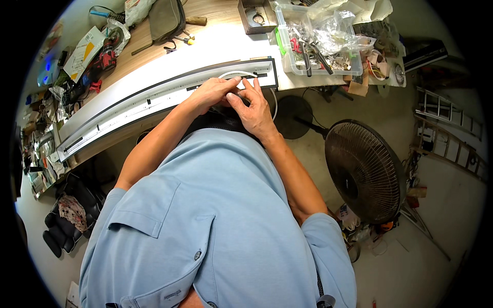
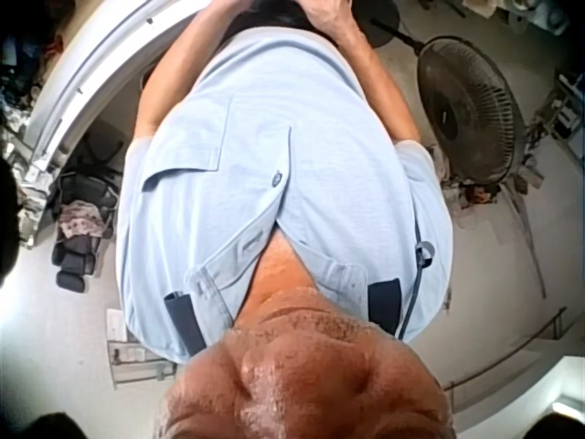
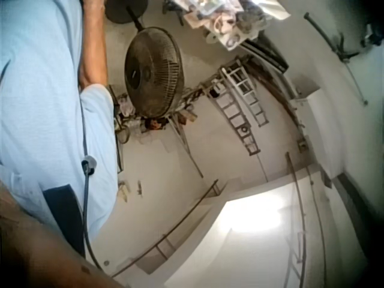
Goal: The person strips the insulation from a white wire using red-handled scissors and then uses pliers to crimp a metal connector onto the exposed end. They subsequently wrap the connection with black electrical tape to secure it.
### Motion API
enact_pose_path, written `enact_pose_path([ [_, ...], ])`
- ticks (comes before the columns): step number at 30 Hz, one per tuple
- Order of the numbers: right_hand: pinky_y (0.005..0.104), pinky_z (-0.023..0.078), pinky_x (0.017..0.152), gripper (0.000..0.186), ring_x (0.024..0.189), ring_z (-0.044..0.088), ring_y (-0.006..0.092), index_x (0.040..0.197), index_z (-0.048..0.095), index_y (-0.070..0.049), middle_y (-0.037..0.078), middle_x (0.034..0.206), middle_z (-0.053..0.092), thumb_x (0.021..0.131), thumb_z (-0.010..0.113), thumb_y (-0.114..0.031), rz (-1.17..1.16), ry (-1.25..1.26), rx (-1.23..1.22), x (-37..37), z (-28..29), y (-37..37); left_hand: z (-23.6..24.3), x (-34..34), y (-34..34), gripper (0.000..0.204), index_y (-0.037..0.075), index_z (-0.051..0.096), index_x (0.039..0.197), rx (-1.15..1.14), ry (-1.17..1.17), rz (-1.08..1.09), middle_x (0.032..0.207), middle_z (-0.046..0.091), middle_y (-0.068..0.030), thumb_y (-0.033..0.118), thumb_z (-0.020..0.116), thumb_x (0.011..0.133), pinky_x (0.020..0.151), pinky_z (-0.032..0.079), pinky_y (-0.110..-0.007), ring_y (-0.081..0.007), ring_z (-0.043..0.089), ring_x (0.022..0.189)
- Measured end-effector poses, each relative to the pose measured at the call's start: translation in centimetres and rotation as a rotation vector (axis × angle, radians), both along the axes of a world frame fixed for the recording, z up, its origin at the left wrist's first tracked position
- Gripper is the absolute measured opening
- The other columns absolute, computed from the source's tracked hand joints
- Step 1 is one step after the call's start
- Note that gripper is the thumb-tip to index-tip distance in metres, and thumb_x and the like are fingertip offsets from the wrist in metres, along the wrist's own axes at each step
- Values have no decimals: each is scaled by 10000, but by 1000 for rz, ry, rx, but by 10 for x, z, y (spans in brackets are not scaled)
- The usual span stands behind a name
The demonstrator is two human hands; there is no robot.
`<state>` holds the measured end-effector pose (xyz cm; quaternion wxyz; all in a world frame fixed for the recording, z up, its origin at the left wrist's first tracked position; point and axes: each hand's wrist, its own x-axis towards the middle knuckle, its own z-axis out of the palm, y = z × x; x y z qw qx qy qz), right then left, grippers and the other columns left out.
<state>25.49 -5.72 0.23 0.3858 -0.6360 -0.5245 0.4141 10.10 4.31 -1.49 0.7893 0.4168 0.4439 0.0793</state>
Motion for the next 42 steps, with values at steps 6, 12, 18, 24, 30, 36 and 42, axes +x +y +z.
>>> enact_pose_path([
  [6, 466, 362, 1148, 437, 1450, 410, 414, 1085, 718, 18, 250, 1324, 648, 949, 735, -397, -57, 48, -102, -7, 5, -8, 3, 5, 2, 846, -58, 721, 1111, 126, 207, -187, 1014, 711, -186, 719, 411, 983, 834, 514, -425, -270, 652, 923],
  [12, 356, 531, 873, 408, 998, 672, 225, 1172, 690, 46, 118, 1037, 731, 967, 727, -304, -147, 197, -185, -6, -2, -12, 22, 6, 9, 1047, -82, 725, 950, 367, 283, -389, 925, 691, -259, 858, 266, 917, 860, 490, -435, -332, 645, 907],
  [18, 233, 489, 678, 451, 757, 592, 76, 1234, 644, 105, 52, 901, 695, 962, 731, -245, -361, 385, -211, -6, -26, -10, 3, -2, 12, 700, -40, 736, 1031, 492, 265, -455, 910, 717, -214, 612, 505, 927, 827, 515, -408, -302, 664, 871],
  [24, 266, 495, 637, 426, 690, 603, 86, 1130, 711, 47, 28, 795, 693, 971, 705, -348, -257, 79, -339, -2, -29, -12, 1, -2, -7, 283, 14, 739, 962, 1040, 364, -535, 883, 707, -203, 273, 724, 849, 827, 529, -449, -381, 670, 862],
  [30, 277, 493, 634, 393, 651, 573, 97, 1100, 718, 14, -1, 739, 627, 1001, 629, -356, -223, 171, -414, 15, -27, -12, -3, -5, -22, 273, 27, 735, 960, 1102, 242, -277, 948, 640, -183, 279, 776, 862, 866, 517, -446, -370, 627, 946],
  [36, 320, 492, 682, 290, 766, 595, 158, 1097, 717, -1, 55, 865, 645, 870, 715, -181, -106, 53, -162, 28, -36, -20, 13, -5, -21, 319, 27, 706, 1078, 1053, 218, -165, 1077, 597, -189, 232, 796, 851, 891, 518, -432, -361, 613, 1011],
  [42, 397, 493, 825, 258, 895, 613, 268, 1031, 745, -37, 103, 953, 672, 861, 770, -229, -27, -400, 83, 27, -29, -13, 20, 4, -27, 309, 44, 707, 1159, 1345, 157, -159, 1127, 630, -171, 68, 740, 852, 904, 537, -416, -345, 629, 1038],
])
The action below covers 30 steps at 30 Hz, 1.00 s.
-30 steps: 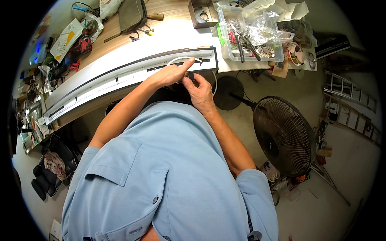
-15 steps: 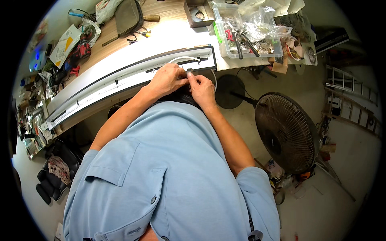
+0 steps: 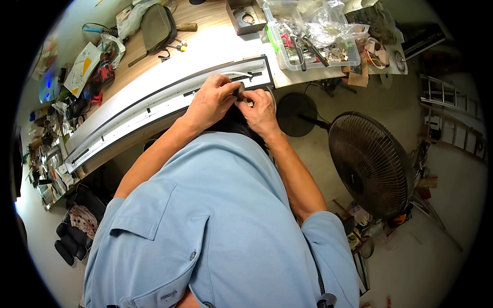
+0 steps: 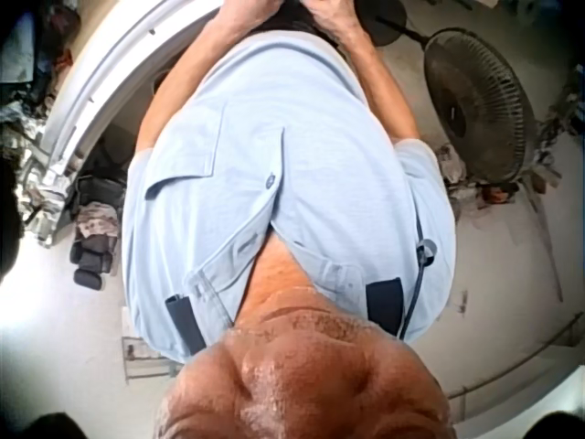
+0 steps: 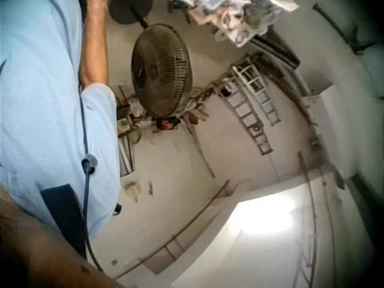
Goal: The person strips the insulation from a white wire using red-handled scissors and then uses pliers to crimp a metal connector onto the exposed end. They subsequently wrap the connection with black electrical tape to secure it.
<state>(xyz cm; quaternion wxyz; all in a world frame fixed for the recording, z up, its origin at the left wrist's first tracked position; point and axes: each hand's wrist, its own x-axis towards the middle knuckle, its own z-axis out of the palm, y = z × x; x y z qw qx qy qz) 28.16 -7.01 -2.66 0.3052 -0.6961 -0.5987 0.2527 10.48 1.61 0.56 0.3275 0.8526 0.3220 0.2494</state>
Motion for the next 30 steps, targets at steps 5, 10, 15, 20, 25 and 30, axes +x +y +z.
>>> enact_pose_path([
  [5, 429, 476, 837, 234, 900, 600, 301, 1004, 750, -48, 113, 956, 675, 862, 765, -233, 70, 27, 59, -2, 12, 3, 3, 4, -2, 198, 28, 718, 1089, 88, 63, -44, 1034, 686, -145, 63, 682, 897, 854, 555, -410, -329, 662, 984],
  [10, 433, 477, 851, 181, 945, 606, 310, 961, 738, -44, 104, 992, 683, 859, 757, -193, 61, 25, 126, -5, 3, -2, 4, 6, -3, 155, 5, 702, 1050, 51, 154, -43, 987, 704, -168, 78, 635, 931, 834, 555, -416, -349, 674, 941],
  [15, 435, 487, 908, 156, 1016, 612, 338, 984, 708, -26, 127, 1050, 678, 863, 726, -124, -35, 146, 128, -9, -5, -5, 0, 8, -1, 164, -12, 677, 1063, -17, 153, -100, 957, 693, -193, 67, 591, 947, 814, 551, -442, -382, 670, 922],
  [20, 419, 506, 913, 152, 1045, 631, 343, 1009, 671, 13, 170, 1082, 665, 896, 689, -86, -27, 223, 131, -13, -7, -4, -6, 9, -2, 188, -33, 669, 1080, -17, 252, -86, 922, 669, -202, 49, 570, 942, 809, 547, -454, -399, 661, 900],
  [25, 402, 523, 889, 145, 1047, 640, 340, 1011, 659, 26, 182, 1082, 661, 908, 680, -75, 34, 185, 159, -7, -3, 0, -16, 14, -1, 182, -35, 684, 1054, -38, 167, -17, 931, 658, -202, 51, 576, 936, 809, 537, -452, -389, 655, 910],
  [30, 426, 518, 917, 163, 1058, 635, 359, 985, 667, 15, 189, 1097, 661, 871, 716, -91, -6, 247, 150, -9, 9, -5, -17, 15, 3, 174, -18, 711, 1031, -99, 166, 24, 939, 654, -203, 61, 585, 940, 814, 526, -455, -388, 647, 923],
])
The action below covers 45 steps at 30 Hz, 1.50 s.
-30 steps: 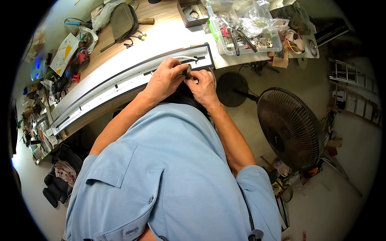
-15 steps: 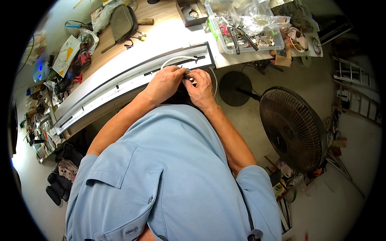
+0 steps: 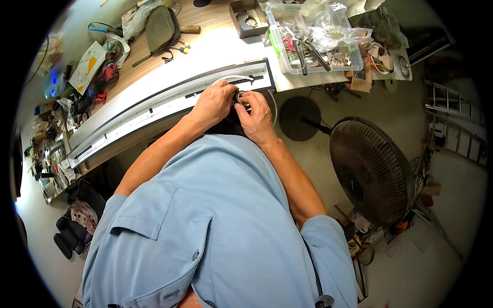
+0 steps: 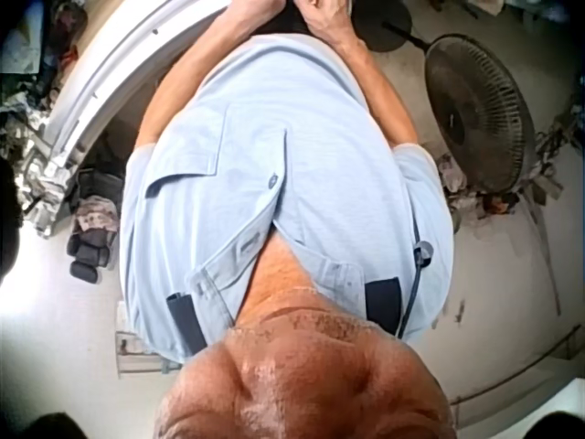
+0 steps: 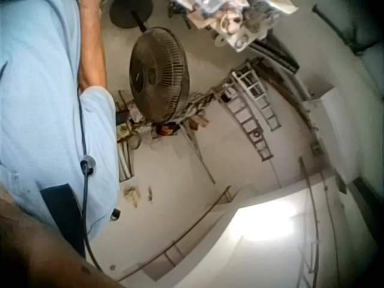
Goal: The person strips the insulation from a white wire using red-handled scissors and then uses pliers to crimp a metal connector onto the exposed end. They subsequently wrap the connection with black electrical tape to secure it.
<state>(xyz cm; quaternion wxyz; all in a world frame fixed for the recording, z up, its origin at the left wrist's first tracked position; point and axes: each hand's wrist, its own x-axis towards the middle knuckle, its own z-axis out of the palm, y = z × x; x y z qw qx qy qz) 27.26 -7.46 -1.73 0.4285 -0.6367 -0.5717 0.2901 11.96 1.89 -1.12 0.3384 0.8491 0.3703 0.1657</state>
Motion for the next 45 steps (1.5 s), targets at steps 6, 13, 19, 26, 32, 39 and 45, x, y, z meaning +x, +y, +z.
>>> enact_pose_path([
  [6, 394, 535, 896, 341, 1072, 642, 311, 1155, 639, 9, 193, 1158, 660, 864, 737, -140, -102, 99, -138, 4, 7, -9, -1, -2, 4, 182, -15, 738, 1027, -138, -116, 62, 938, 674, -188, 112, 654, 928, 813, 535, -420, -364, 663, 899],
  [13, 383, 515, 933, 480, 1078, 663, 278, 1358, 562, -7, 192, 1158, 689, 918, 675, -163, 34, 176, -332, 9, -6, 9, 2, 6, 13, 238, -12, 727, 975, -223, -188, 28, 899, 662, -174, 195, 691, 864, 783, 544, -394, -322, 665, 834],
  [19, 392, 520, 911, 496, 1068, 662, 334, 1338, 570, 38, 216, 1170, 683, 971, 639, -289, 99, 93, -370, 17, 13, 10, -16, 5, 15, 266, -25, 699, 1015, -393, -240, 99, 914, 653, -148, 209, 668, 892, 766, 533, -356, -241, 653, 825],
  [26, 317, 548, 853, 489, 961, 676, 164, 1297, 590, 45, 146, 1102, 703, 965, 703, -295, 63, 241, -474, 23, 14, 14, -31, -3, 23, 239, -26, 717, 1038, -706, -398, 11, 842, 680, -30, 187, 668, 940, 721, 498, -273, -104, 594, 786],
  [32, 345, 531, 946, 541, 1071, 674, 228, 1295, 617, 28, 166, 1173, 696, 878, 798, -266, 20, 175, -416, 16, 19, 14, -14, -3, 18, 289, 7, 749, 1062, -456, -303, -12, 841, 673, -96, 263, 718, 933, 748, 508, -340, -194, 626, 816],
  [39, 342, 544, 916, 588, 1045, 686, 245, 1299, 619, 22, 160, 1156, 706, 838, 840, -268, -38, 5, -361, 8, 26, 12, -27, -2, 22, 297, 10, 767, 963, -485, -229, -60, 846, 645, -160, 289, 667, 958, 761, 495, -407, -294, 625, 829],
  [45, 337, 538, 919, 564, 1055, 683, 232, 1284, 642, 21, 163, 1146, 717, 853, 833, -288, -109, 152, -440, 6, 19, 12, -39, 4, 15, 320, -12, 745, 912, -274, -260, 83, 854, 631, -208, 286, 639, 957, 782, 496, -463, -381, 627, 843],
])
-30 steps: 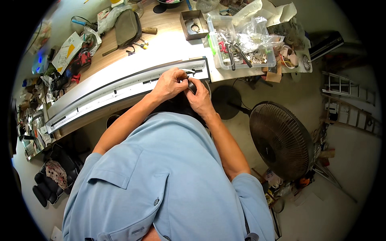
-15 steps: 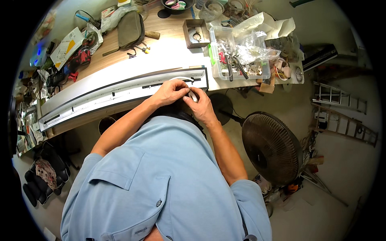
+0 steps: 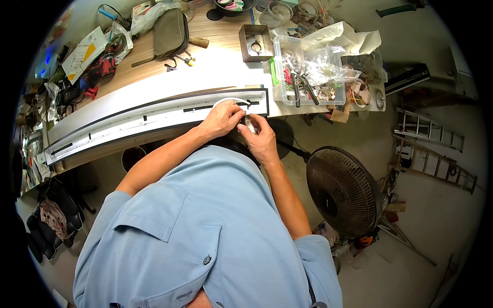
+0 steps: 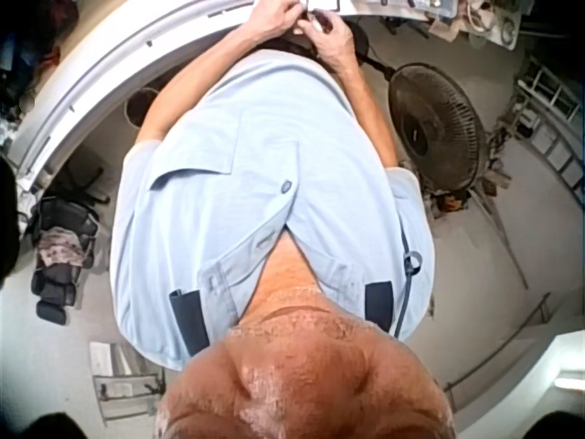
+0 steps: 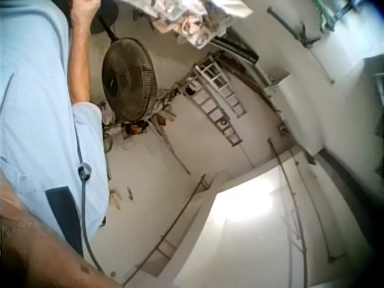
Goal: The person strips the insulation from a white wire using red-handled scissors and then uses pliers to crimp a metal connector onto the exposed end. They subsequently wrap the connection with black electrical tape to secure it.
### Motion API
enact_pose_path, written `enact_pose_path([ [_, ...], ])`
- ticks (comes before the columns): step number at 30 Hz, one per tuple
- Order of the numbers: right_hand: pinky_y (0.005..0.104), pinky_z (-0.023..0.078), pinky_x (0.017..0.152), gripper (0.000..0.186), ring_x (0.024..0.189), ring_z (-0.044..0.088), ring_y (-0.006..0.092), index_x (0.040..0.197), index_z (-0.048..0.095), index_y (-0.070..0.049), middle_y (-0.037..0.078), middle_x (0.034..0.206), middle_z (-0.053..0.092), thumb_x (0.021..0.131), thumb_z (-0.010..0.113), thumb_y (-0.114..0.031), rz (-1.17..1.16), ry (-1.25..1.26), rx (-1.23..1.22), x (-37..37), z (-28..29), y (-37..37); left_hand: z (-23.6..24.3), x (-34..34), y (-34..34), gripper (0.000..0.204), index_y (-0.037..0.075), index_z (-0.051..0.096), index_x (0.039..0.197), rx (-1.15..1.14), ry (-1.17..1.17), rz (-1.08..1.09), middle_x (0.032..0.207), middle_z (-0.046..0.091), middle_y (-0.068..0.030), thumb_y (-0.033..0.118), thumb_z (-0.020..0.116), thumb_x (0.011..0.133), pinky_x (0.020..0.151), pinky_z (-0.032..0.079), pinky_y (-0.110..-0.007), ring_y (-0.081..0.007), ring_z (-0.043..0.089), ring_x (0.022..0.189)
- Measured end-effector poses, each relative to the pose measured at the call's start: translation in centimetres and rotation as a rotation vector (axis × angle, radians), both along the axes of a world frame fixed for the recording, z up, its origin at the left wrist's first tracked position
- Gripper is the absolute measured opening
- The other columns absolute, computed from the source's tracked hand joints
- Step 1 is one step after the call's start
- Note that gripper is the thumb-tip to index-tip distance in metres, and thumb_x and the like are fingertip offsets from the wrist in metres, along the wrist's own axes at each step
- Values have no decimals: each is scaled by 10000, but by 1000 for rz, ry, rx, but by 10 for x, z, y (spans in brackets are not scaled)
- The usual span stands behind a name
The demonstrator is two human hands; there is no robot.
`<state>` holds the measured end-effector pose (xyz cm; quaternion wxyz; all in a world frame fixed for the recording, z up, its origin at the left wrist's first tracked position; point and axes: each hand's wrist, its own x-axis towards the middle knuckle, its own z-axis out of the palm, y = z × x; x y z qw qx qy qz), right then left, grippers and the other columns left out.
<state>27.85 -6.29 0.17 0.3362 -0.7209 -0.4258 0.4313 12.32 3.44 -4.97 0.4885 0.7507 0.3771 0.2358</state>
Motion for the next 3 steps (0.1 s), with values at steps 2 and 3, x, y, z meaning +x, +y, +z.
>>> enact_pose_path([
  [2, 335, 534, 924, 551, 1056, 680, 225, 1285, 649, 18, 164, 1158, 717, 867, 820, -298, 37, -75, -13, 1, 0, 0, 2, -2, 2, 344, 6, 760, 950, -52, 40, -49, 875, 636, -239, 324, 627, 952, 808, 506, -495, -425, 635, 874],
  [3, 335, 534, 924, 551, 1056, 680, 225, 1285, 649, 18, 164, 1158, 717, 867, 820, -298, 36, -78, -13, 1, 0, 1, 5, -3, 2, 366, 1, 761, 949, -103, 54, -70, 984, 647, -256, 345, 636, 946, 844, 503, -512, -422, 647, 955],
])
